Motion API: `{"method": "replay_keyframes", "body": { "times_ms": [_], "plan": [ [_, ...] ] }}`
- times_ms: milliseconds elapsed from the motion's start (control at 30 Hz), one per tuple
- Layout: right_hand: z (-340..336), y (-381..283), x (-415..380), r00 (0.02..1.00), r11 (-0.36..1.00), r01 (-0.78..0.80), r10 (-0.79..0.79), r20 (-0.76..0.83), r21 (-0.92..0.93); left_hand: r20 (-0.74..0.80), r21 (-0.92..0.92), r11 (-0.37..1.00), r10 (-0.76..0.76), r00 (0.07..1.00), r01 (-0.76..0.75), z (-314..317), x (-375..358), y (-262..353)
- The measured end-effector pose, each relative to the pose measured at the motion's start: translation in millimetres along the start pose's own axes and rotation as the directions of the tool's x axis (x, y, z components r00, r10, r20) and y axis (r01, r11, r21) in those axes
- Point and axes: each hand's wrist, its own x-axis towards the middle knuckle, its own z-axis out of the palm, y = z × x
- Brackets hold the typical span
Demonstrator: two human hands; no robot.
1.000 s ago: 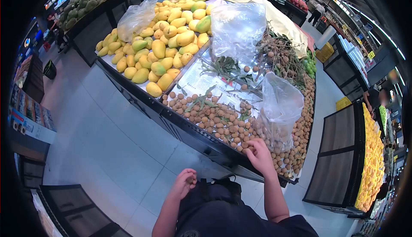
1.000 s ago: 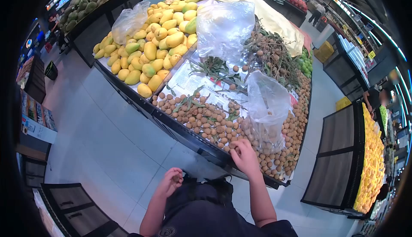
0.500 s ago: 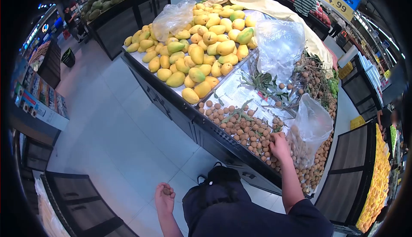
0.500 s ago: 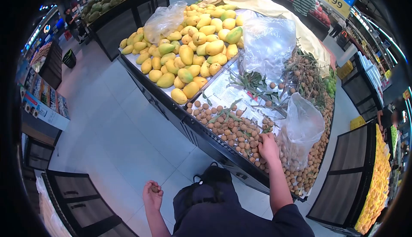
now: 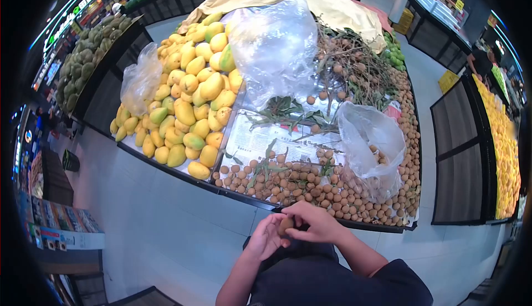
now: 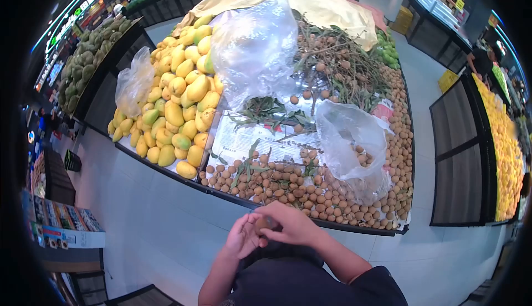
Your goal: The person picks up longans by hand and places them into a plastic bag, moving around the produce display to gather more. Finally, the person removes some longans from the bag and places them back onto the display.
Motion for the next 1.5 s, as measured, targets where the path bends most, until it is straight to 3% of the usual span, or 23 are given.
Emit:
{"method": "replay_keyframes", "body": {
  "times_ms": [33,67,100,167,233,300,333,400,567,633,667,700,767,900,1033,1100,1133,1167,1233,1367,1500],
  "plan": [
    [2.9,-0.7,1.2,0.997,0.996,0.036,-0.031,0.075,-0.079,0.070,0.016,0.997,-0.070,0.995,0.070,4.8,9.8,-0.8],
    [8.5,9.0,0.0,0.987,0.972,0.155,-0.160,-0.012,-0.174,-0.099,-0.043,0.992,-0.123,0.988,0.119,18.2,14.1,-2.7],
    [3.7,10.3,-3.2,0.989,0.975,0.137,-0.146,-0.039,-0.174,-0.098,-0.030,0.989,-0.149,0.984,0.147,12.8,19.2,-3.1],
    [-13.2,12.5,-11.2,0.986,0.987,-0.149,0.143,-0.091,-0.063,0.027,-0.169,0.970,-0.173,0.984,0.175,0.3,29.8,-3.0],
    [-25.1,23.6,-17.6,0.924,0.965,-0.261,0.260,-0.282,0.035,0.008,-0.133,0.976,-0.174,0.985,0.173,-0.6,33.3,1.2],
    [-32.8,46.5,-22.7,0.840,0.921,-0.390,0.358,-0.408,0.006,-0.026,-0.138,0.972,-0.194,0.981,0.188,-12.1,30.4,6.1],
    [-34.2,52.3,-22.8,0.830,0.916,-0.401,0.367,-0.421,0.007,-0.029,-0.156,0.966,-0.211,0.977,0.204,-17.5,30.4,9.5],
    [-38.2,55.6,-15.5,0.760,0.818,-0.553,0.416,-0.500,-0.160,0.004,-0.156,0.958,-0.242,0.970,0.240,-25.2,33.3,19.6],
    [-22.4,76.5,22.9,0.708,0.676,-0.657,0.400,-0.583,-0.334,0.050,-0.071,0.965,-0.248,0.967,0.251,-33.9,33.4,55.4],
    [-19.4,84.0,41.3,0.629,0.512,-0.764,0.457,-0.629,-0.392,0.096,0.003,0.968,-0.252,0.963,0.253,-43.1,28.3,73.0],
    [-17.4,88.0,48.9,0.574,0.443,-0.815,0.533,-0.622,-0.372,0.099,-0.016,0.972,-0.230,0.968,0.233,-49.5,25.3,81.8],
    [-15.7,92.0,54.1,0.594,0.444,-0.802,0.526,-0.608,-0.399,0.122,-0.027,0.967,-0.248,0.961,0.253,-56.9,21.9,91.0],
    [-12.9,99.7,61.2,0.535,0.355,-0.845,0.553,-0.639,-0.399,0.147,-0.064,0.966,-0.239,0.960,0.250,-72.3,15.2,109.2],
    [-13.6,102.9,72.8,0.462,0.301,-0.887,0.607,-0.647,-0.351,0.139,-0.038,0.968,-0.241,0.960,0.249,-103.1,5.1,143.6],
    [-1.9,92.0,78.5,0.429,0.388,-0.885,0.460,-0.777,-0.259,0.139,-0.080,0.972,-0.208,0.968,0.220,-124.9,1.8,168.6],
    [7.7,71.8,83.9,0.387,0.604,-0.791,0.369,-0.845,-0.099,0.151,-0.079,0.968,-0.223,0.963,0.237,-130.7,2.7,179.3],
    [15.7,59.9,87.2,0.417,0.688,-0.723,0.369,-0.831,-0.057,0.156,-0.075,0.965,-0.237,0.959,0.251,-132.6,3.8,183.6],
    [25.9,50.3,91.8,0.400,0.681,-0.731,0.369,-0.839,-0.049,0.159,-0.048,0.961,-0.263,0.952,0.274,-133.4,6.1,187.5],
    [48.4,37.9,97.8,0.449,0.818,-0.573,0.355,-0.820,0.041,0.167,-0.011,0.947,-0.316,0.934,0.322,-132.6,11.2,193.1],
    [71.6,34.2,103.1,0.407,0.865,-0.475,0.378,-0.832,0.161,0.205,0.089,0.903,-0.429,0.880,0.420,-128.8,23.5,198.1],
    [60.1,53.5,86.2,0.297,0.832,-0.521,0.387,-0.873,0.192,0.183,0.203,0.855,-0.512,0.839,0.478,-118.5,30.6,200.8]
  ]
}}
